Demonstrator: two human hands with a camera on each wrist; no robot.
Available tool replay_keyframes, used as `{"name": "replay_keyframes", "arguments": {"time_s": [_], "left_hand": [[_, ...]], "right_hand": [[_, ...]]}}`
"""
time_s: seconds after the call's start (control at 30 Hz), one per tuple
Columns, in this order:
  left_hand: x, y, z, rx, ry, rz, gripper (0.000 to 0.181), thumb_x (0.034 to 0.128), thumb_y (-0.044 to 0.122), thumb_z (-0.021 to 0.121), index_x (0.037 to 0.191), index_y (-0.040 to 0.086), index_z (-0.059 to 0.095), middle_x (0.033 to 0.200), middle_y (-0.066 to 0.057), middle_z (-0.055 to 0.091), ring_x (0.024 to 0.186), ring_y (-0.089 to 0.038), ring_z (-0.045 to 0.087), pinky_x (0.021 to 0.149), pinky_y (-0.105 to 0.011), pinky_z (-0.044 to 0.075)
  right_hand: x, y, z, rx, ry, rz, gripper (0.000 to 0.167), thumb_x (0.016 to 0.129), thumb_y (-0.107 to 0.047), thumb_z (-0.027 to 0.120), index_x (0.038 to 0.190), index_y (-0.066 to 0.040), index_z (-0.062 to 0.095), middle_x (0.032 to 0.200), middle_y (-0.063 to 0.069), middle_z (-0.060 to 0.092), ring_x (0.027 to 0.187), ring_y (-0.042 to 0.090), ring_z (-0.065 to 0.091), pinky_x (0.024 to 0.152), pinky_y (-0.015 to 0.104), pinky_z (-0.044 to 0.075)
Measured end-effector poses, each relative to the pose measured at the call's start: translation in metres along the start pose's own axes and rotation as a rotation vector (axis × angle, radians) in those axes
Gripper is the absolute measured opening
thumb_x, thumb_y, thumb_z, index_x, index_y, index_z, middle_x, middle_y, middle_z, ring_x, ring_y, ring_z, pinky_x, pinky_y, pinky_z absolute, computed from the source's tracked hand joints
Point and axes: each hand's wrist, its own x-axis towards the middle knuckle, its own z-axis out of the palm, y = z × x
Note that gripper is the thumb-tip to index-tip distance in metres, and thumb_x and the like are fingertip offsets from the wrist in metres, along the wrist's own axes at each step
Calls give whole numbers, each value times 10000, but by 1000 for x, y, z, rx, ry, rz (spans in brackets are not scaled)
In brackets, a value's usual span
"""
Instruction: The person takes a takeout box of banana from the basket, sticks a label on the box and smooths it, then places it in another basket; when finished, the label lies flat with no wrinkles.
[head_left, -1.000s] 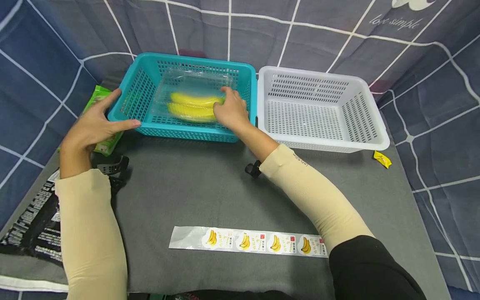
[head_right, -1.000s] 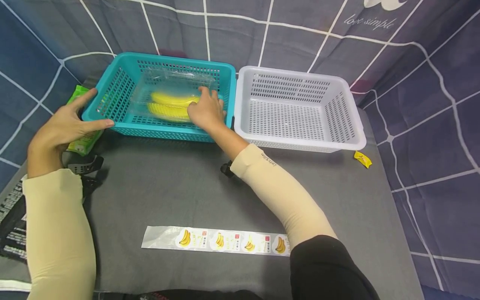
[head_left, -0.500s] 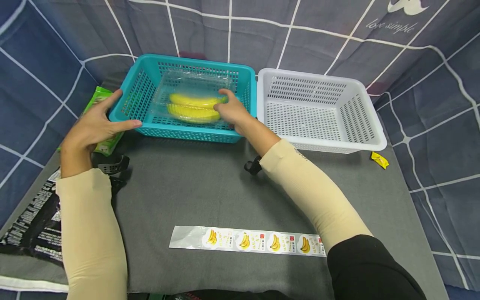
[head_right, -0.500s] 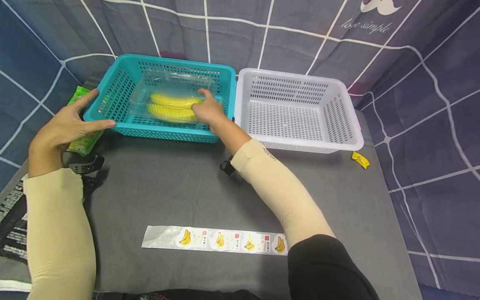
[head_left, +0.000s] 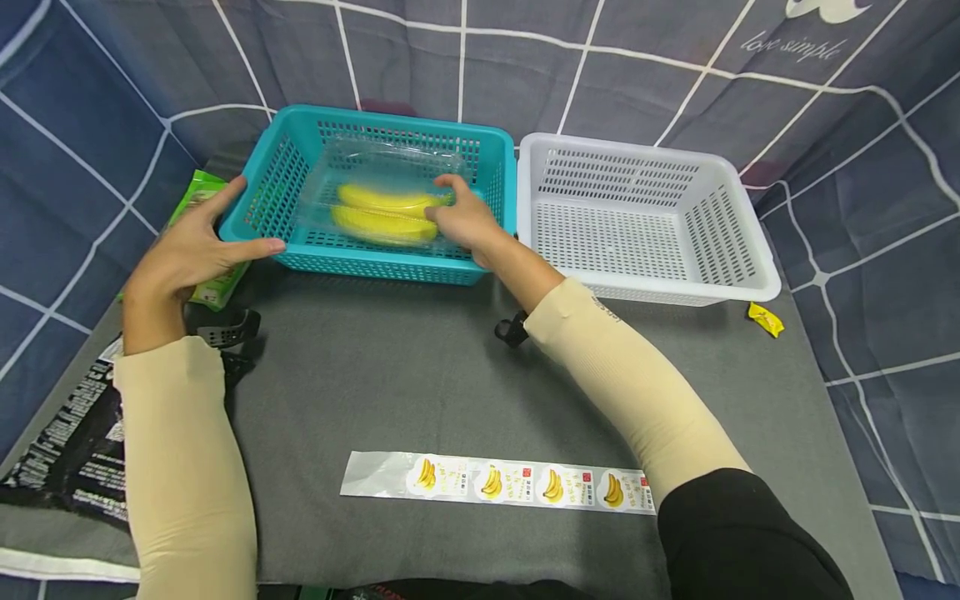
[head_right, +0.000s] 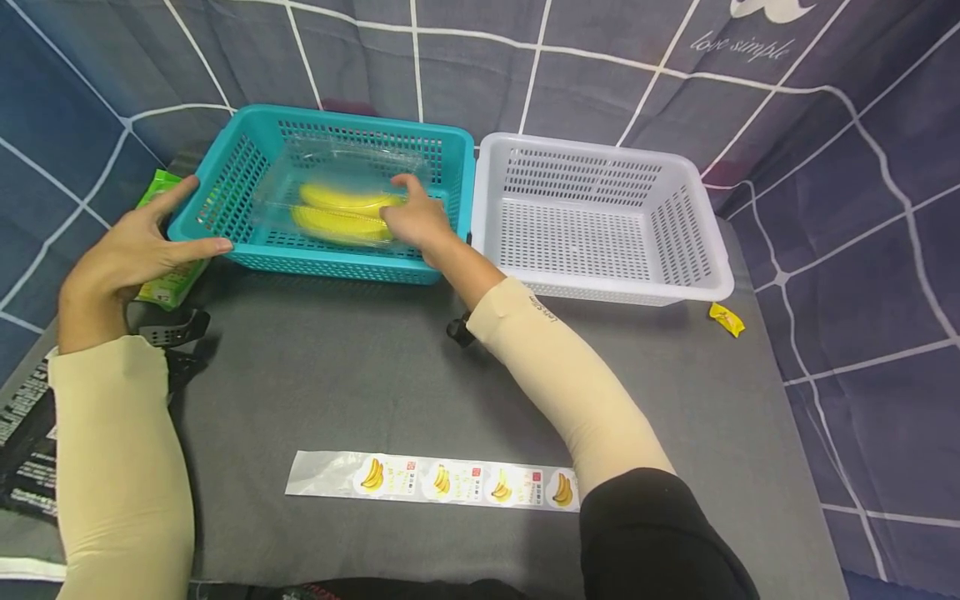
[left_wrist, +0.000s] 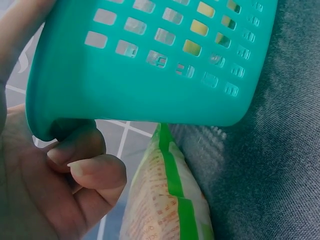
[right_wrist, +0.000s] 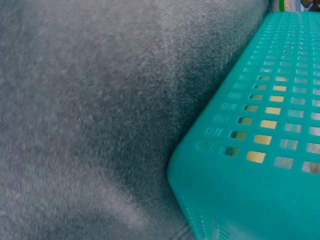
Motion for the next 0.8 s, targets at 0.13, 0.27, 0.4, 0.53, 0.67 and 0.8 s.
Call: {"name": "replay_keyframes", "arguments": {"time_s": [0.13, 0.27, 0.4, 0.53, 0.67, 0.8], "left_hand": [[-1, 0, -1, 4, 1, 3, 1022, 929, 382, 756, 1632, 360, 15, 1708, -12, -20, 1508, -274, 131, 1177, -623, 175], [-2, 1, -1, 9, 0, 3, 1016, 924, 391, 761, 1628, 386, 28, 1708, -1, -4, 1496, -266, 157, 1177, -619, 184], [-4, 2, -2, 21, 3, 1, 1025, 913, 409, 770, 1619, 413, 27, 1707, 1, -28, 1534, -277, 75, 1172, -650, 155], [-4, 0, -4, 25, 7, -9, 1025, 915, 416, 765, 1610, 433, 12, 1705, -4, -62, 1543, -319, 32, 1160, -677, 139], [-2, -1, -3, 21, -2, -15, 1020, 915, 426, 761, 1607, 444, 12, 1707, -4, -55, 1530, -346, 92, 1154, -676, 166], [0, -1, -2, 24, -3, -22, 1021, 914, 435, 760, 1605, 447, 9, 1708, -5, -41, 1504, -369, 163, 1147, -674, 198]], "right_hand": [[-4, 0, 0, 63, -54, -49, 491, 1066, -321, 559, 1521, -343, 377, 1168, 108, 617, 608, 203, 485, 600, 335, 465], [-7, 0, -1, 119, -18, -86, 453, 1061, -328, 574, 1491, -349, 434, 1188, 52, 643, 539, 179, 488, 627, 347, 541], [-10, 2, 1, 119, 59, -114, 424, 1048, -337, 601, 1453, -371, 477, 1223, 0, 638, 565, 203, 529, 706, 399, 563], [-12, 4, 2, 158, 124, -186, 397, 1031, -319, 635, 1409, -335, 513, 1027, 76, 704, 654, 298, 627, 766, 436, 585], [-15, 6, 2, 211, 175, -241, 357, 1003, -301, 676, 1340, -309, 558, 801, 124, 684, 714, 370, 676, 760, 450, 599], [-20, 8, 1, 271, 210, -300, 315, 985, -279, 691, 1285, -265, 598, 682, 105, 622, 684, 431, 668, 704, 452, 605]]}}
